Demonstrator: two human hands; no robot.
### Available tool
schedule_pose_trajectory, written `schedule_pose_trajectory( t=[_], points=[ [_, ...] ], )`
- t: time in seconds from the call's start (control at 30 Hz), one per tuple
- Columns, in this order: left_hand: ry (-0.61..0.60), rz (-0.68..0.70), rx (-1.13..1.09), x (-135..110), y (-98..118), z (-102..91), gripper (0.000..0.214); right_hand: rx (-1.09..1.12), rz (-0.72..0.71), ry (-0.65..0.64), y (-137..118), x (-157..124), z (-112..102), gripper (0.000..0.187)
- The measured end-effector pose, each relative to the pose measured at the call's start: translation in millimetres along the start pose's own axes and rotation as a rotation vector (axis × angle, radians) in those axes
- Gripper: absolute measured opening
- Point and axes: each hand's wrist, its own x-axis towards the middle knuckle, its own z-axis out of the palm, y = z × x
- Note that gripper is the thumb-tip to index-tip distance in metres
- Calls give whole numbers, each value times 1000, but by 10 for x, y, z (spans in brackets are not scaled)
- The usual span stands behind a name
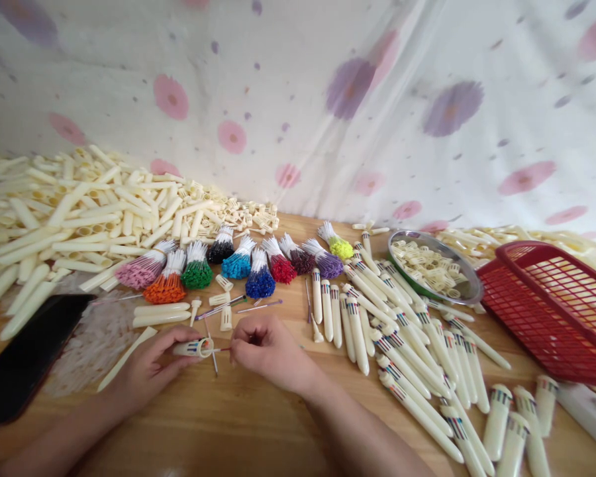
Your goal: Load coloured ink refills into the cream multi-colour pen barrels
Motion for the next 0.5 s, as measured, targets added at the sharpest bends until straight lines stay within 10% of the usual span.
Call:
schedule_pose_trajectory(
  t=[0.5],
  points=[
    [21,15,-47,4,29,15,15,-381,-156,45,-14,-30,181,29]
  ],
)
